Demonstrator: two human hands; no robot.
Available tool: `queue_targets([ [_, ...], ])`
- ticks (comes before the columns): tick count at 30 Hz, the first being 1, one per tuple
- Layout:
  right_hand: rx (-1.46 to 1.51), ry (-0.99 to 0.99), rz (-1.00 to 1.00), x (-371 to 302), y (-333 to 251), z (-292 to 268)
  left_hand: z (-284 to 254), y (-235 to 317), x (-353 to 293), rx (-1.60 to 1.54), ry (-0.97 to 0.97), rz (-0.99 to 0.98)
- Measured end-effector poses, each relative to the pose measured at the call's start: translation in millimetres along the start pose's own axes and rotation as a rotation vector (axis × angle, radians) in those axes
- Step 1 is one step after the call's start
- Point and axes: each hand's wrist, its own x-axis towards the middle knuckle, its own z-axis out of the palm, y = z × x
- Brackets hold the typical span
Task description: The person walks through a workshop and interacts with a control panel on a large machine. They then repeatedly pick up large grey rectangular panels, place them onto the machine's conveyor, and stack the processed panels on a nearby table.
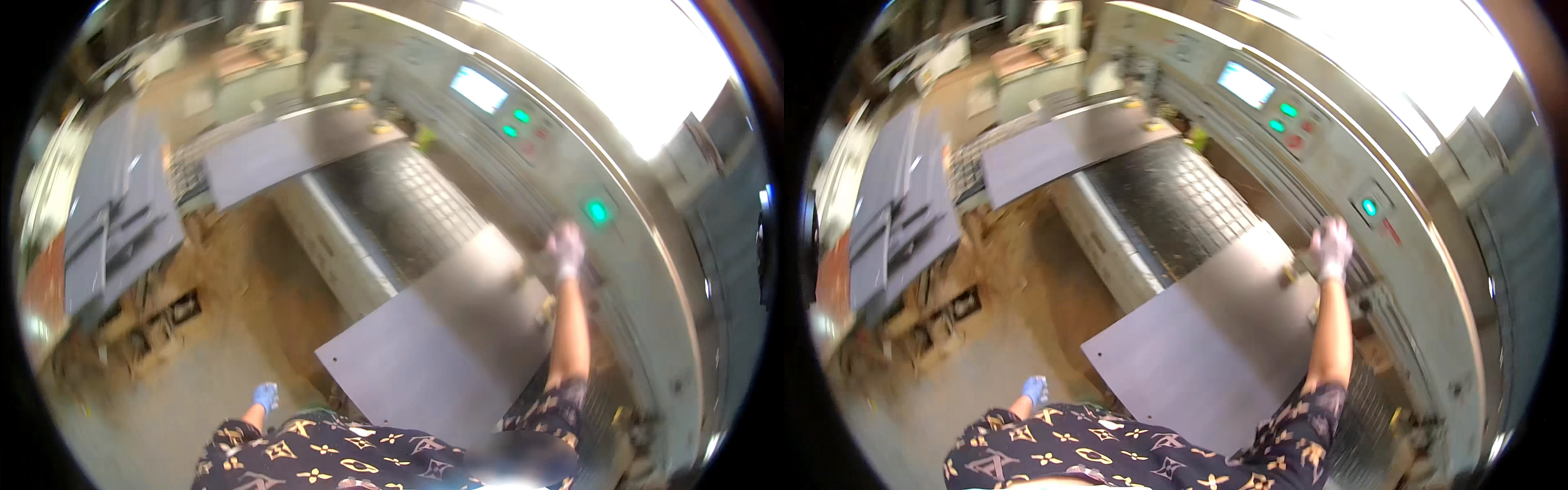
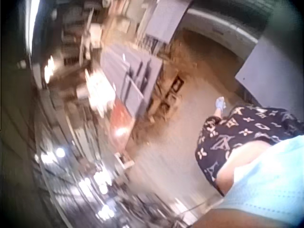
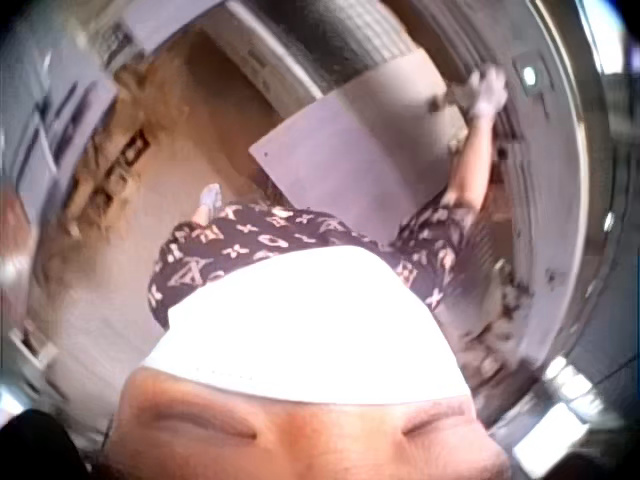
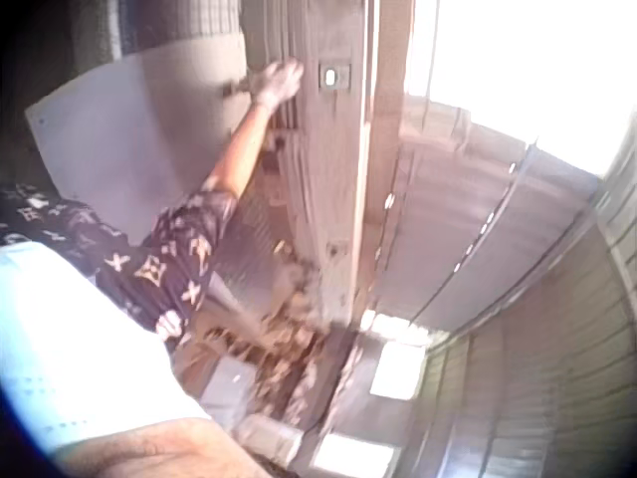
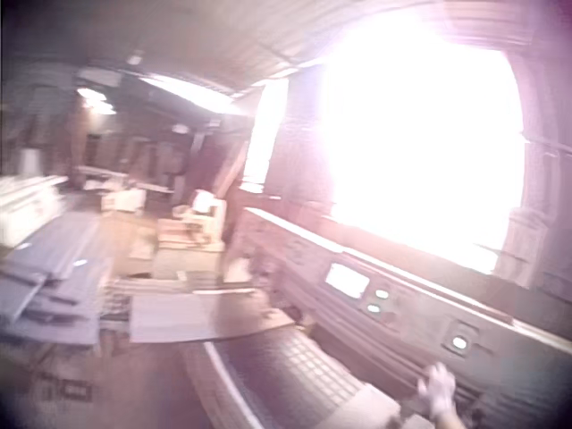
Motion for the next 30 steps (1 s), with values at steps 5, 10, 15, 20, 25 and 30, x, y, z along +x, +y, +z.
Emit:
queue_targets([
  [5, 0.941, -0.478, 0.044, -187.0, -112.6, 50.3, -8.1, -46.9, -16.5, 0.119, 0.023, 0.048],
  [10, 1.417, -0.917, 0.307, -341.9, -186.3, 31.6, -3.2, -72.8, -68.8, -0.024, 0.172, 0.151],
  [15, 1.581, -1.086, 0.45, -429.8, -234.9, 36.6, -54.6, -137.8, -59.0, -0.002, 0.194, 0.265],
  [20, 1.575, -1.173, 0.38, -462.6, -306.8, -11.0, -104.5, -137.3, -94.3, -0.336, 0.336, 0.061],
  [25, 1.506, -1.318, 0.236, -488.8, -383.1, 1.7, -160.3, -148.5, -12.3, -0.076, 0.45, 0.455],
  [30, 1.273, -1.417, 0.074, -481.8, -477.0, 17.1, -221.7, 13.9, -48.4, 0.316, 0.584, 0.868],
])
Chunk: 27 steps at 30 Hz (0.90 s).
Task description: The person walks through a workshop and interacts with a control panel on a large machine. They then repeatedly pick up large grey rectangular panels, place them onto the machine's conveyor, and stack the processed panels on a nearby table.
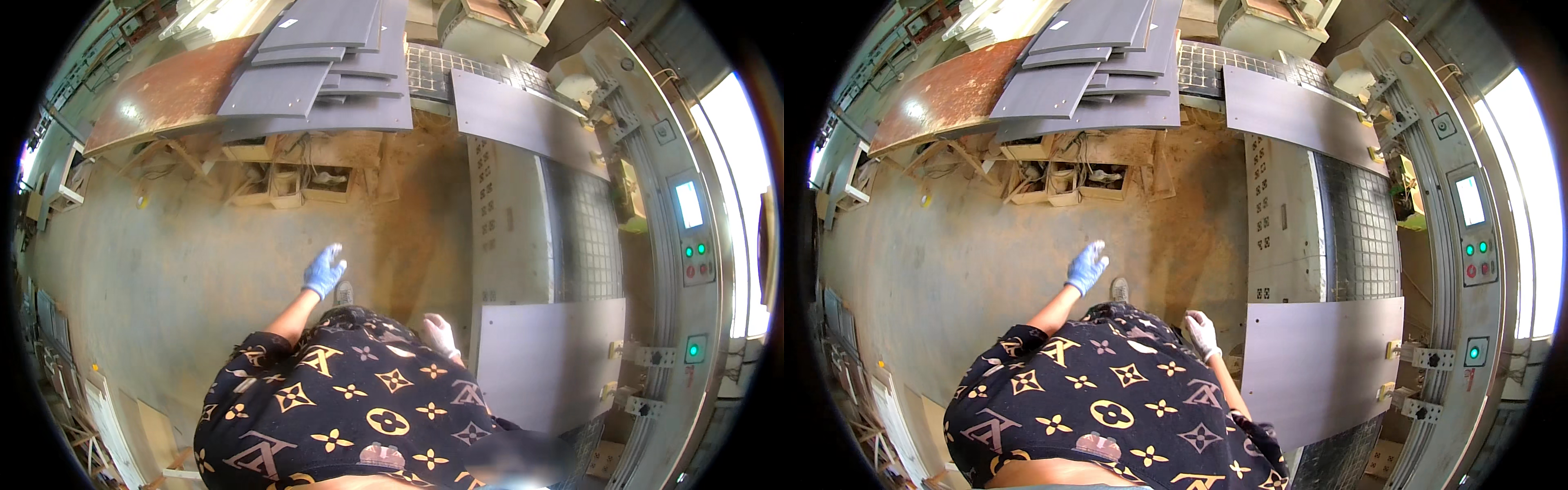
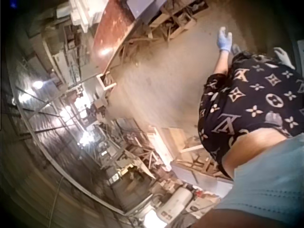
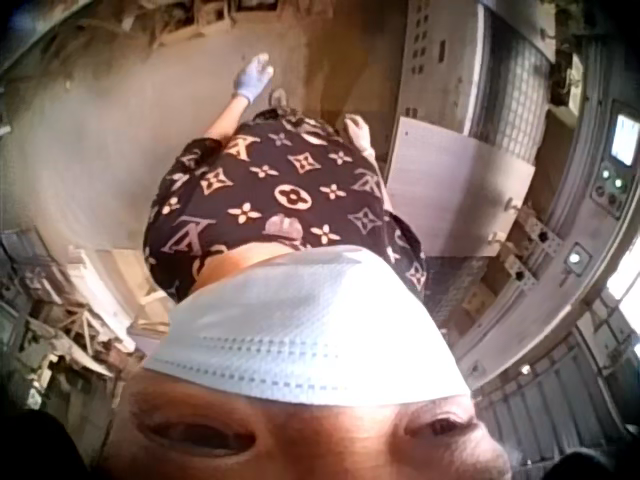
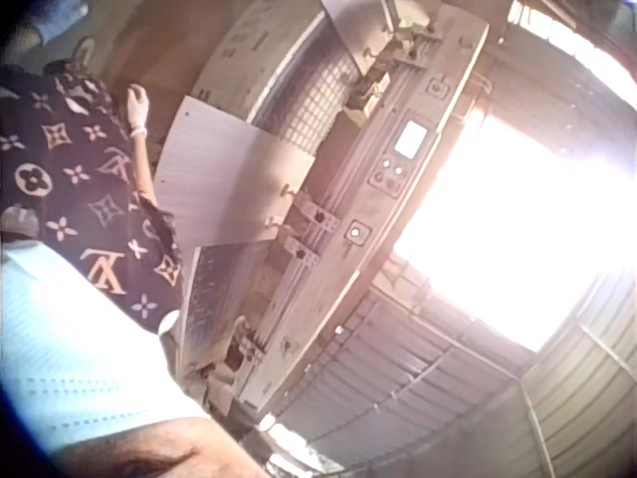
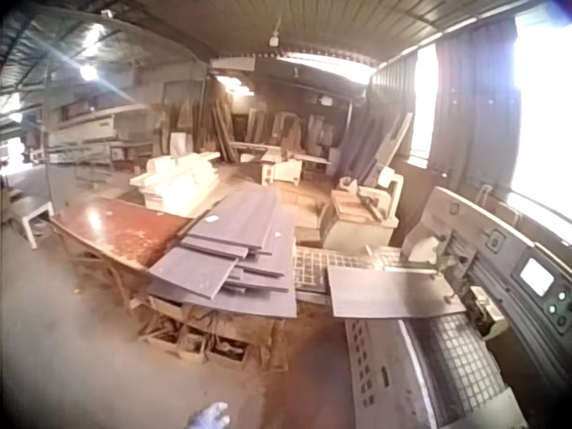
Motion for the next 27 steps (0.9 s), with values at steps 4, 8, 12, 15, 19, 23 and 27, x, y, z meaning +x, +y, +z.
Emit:
queue_targets([
  [4, 0.042, 0.0, 0.053, 50.8, -34.5, 29.8, -124.1, 114.0, 90.1, 0.371, 0.244, 0.367],
  [8, 0.128, 0.059, 0.045, 87.7, -40.2, 48.9, -184.4, 124.0, 175.8, 0.613, 0.378, 0.43],
  [12, 0.092, -0.021, -0.079, 123.1, -16.1, 46.0, -209.6, 116.0, 253.8, 0.851, 0.32, 0.294],
  [15, -0.049, -0.02, -0.247, 154.3, -2.5, 33.8, -206.5, 108.2, 303.2, 0.927, 0.136, 0.086],
  [19, 0.091, 0.069, -0.086, 186.7, -57.7, 24.1, -194.3, 117.2, 339.8, 1.011, 0.1, -0.036],
  [23, 0.299, 0.107, 0.059, 240.8, -128.4, 12.5, -202.4, 121.0, 362.9, 0.999, 0.073, -0.108],
  [27, 0.405, -0.001, 0.012, 328.2, -148.5, -14.2, -212.9, 136.9, 354.9, 1.098, 0.229, 0.004],
])
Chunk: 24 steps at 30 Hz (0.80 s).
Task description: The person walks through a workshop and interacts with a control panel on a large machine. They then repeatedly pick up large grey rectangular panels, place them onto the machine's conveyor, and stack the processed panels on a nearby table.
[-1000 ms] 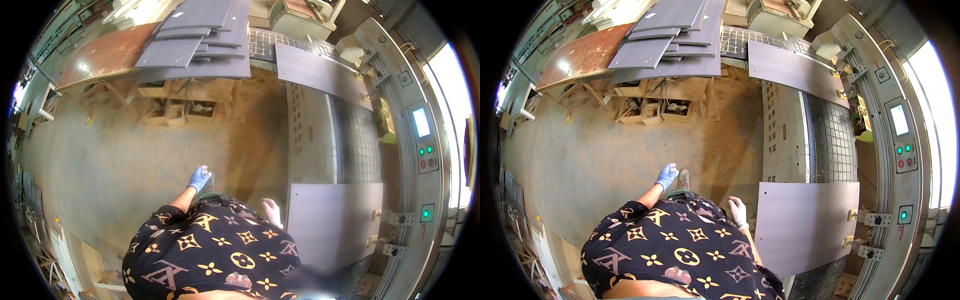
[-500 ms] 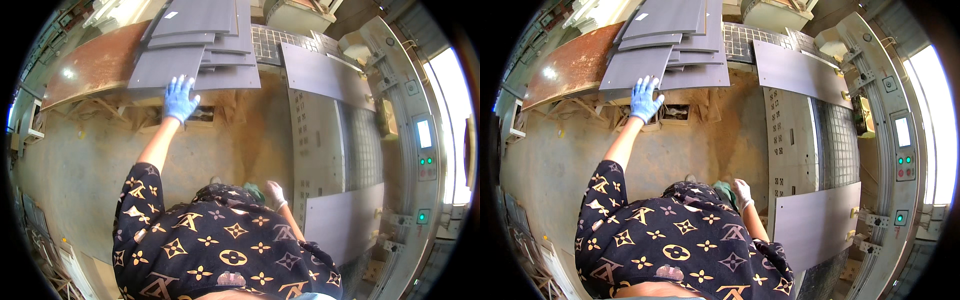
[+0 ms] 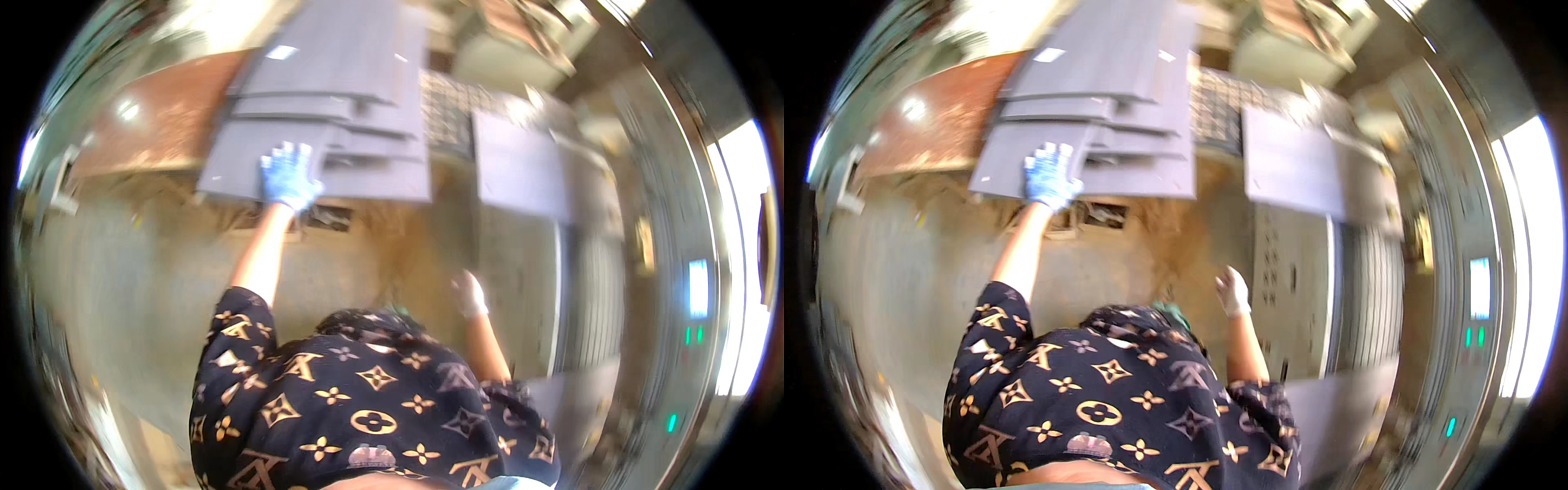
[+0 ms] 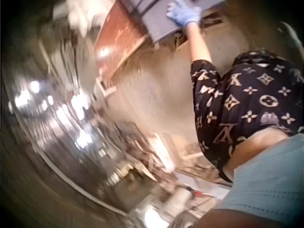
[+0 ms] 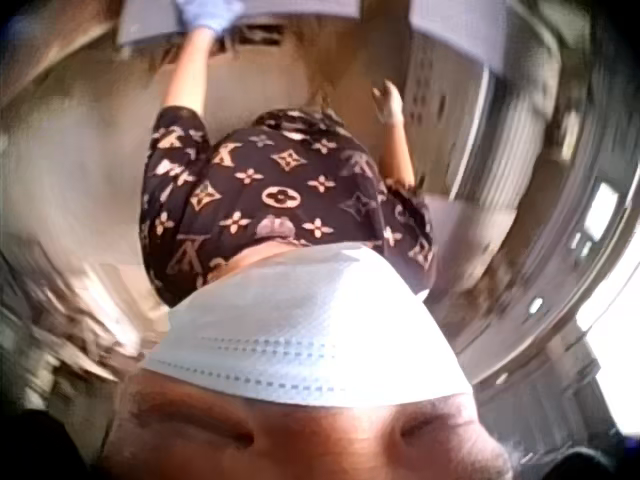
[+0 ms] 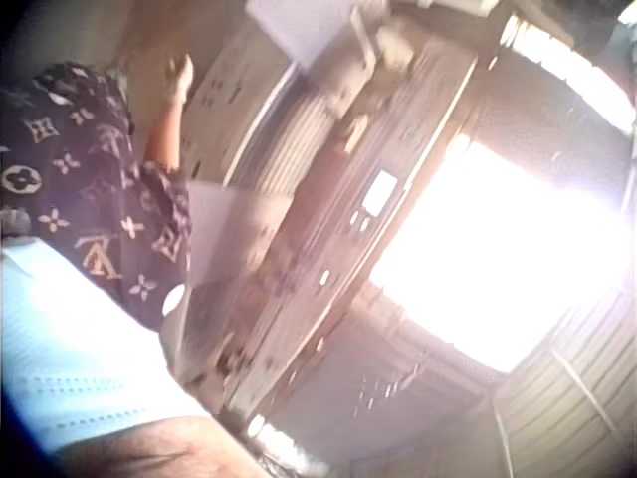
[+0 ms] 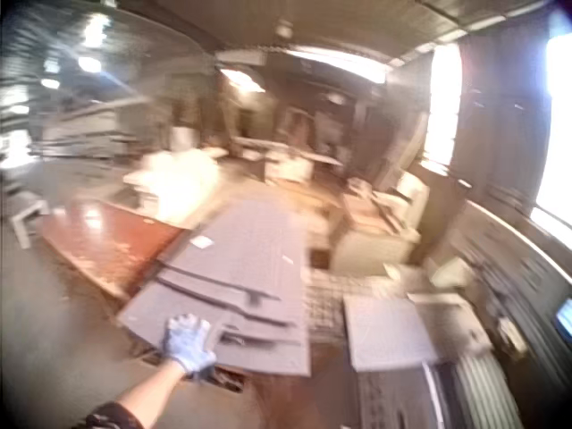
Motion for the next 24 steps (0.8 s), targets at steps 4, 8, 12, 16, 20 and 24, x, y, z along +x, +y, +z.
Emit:
queue_targets([
  [4, 0.218, -0.115, 0.199, 45.5, -54.7, 6.4, -5.7, -0.4, -1.4, -0.108, 0.306, -0.018],
  [8, 0.348, -0.037, 0.315, 126.8, -67.1, -26.6, 24.8, 5.1, -6.6, -0.35, 0.052, -0.079],
  [12, 0.46, 0.239, 0.36, 179.5, -103.0, -4.6, 17.6, 3.8, -13.7, -0.403, 0.0, -0.126],
  [16, 0.564, 0.067, 0.385, 241.6, -106.3, -16.2, 22.4, 7.2, -15.9, -0.395, 0.04, -0.132],
  [20, 0.622, 0.183, 0.356, 290.5, -85.2, -37.8, 17.6, 10.4, -15.0, -0.376, 0.072, -0.125],
  [24, 0.504, 0.071, 0.277, 318.4, -59.6, -55.2, 16.1, 13.9, -12.0, -0.389, 0.052, -0.117],
])
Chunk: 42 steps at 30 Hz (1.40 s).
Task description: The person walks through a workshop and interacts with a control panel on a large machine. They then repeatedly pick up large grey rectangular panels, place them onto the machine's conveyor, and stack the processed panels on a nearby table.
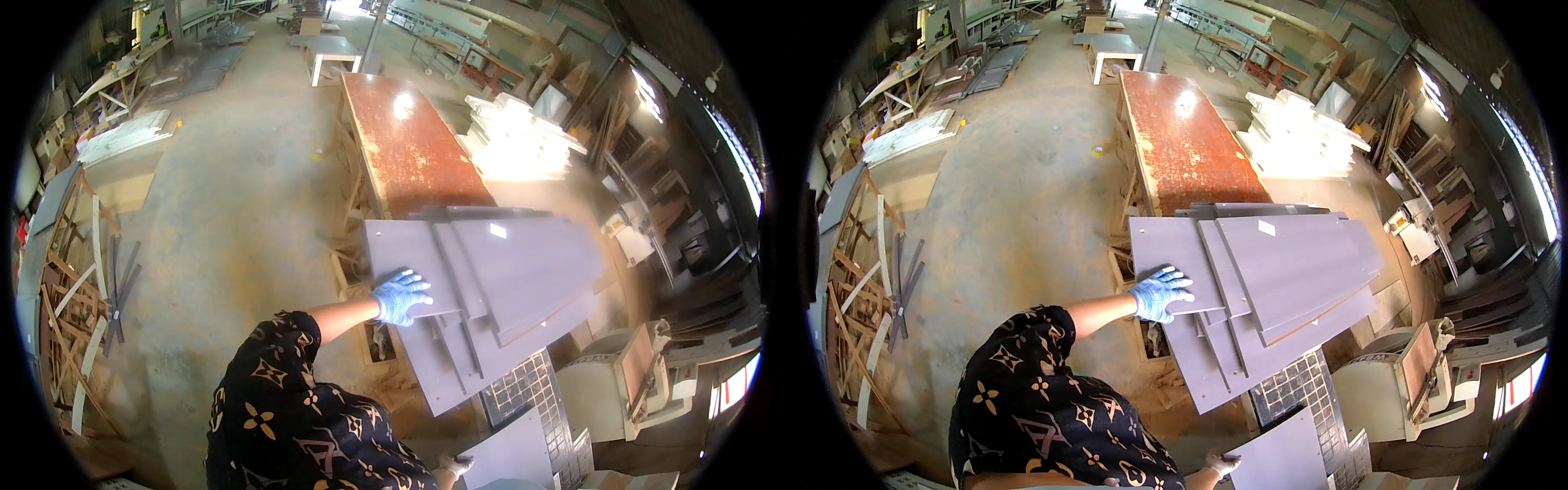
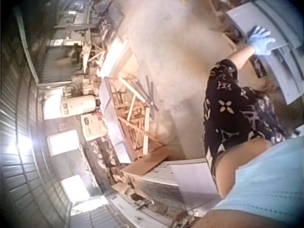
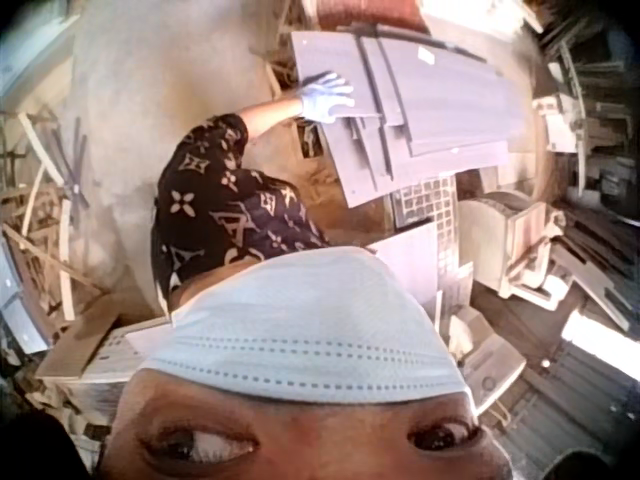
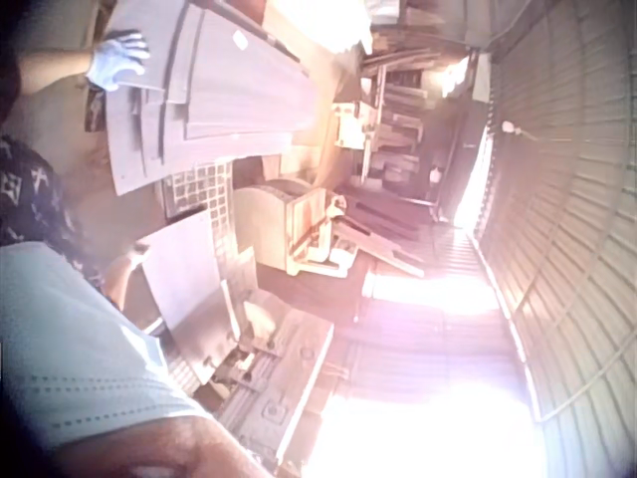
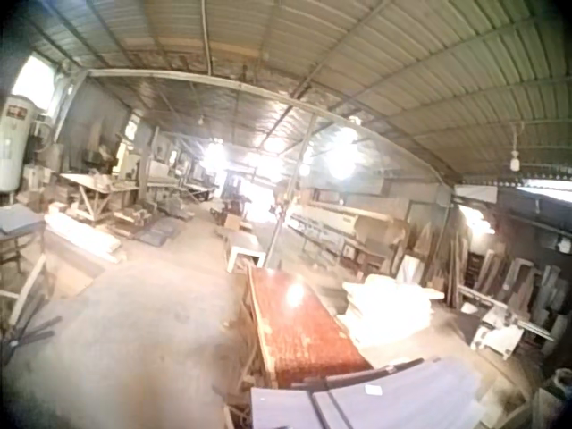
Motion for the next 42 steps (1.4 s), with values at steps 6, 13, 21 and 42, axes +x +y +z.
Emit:
queue_targets([
  [6, 0.107, -0.117, -0.038, -2.1, 8.5, -9.5, -8.4, 8.8, 7.4, 0.042, 0.118, 0.11],
  [13, 0.321, -0.118, -0.042, -36.1, 17.6, 25.9, 1.7, 33.0, 27.0, 0.025, 0.074, 0.123],
  [21, 0.474, 0.242, -0.285, -33.3, 16.4, 50.5, 29.6, 26.5, 22.4, 0.063, 0.006, 0.058],
  [42, 0.229, 0.617, -0.495, -347.9, 129.2, -79.8, 99.1, 181.3, -14.0, -0.614, -0.382, 0.752],
])
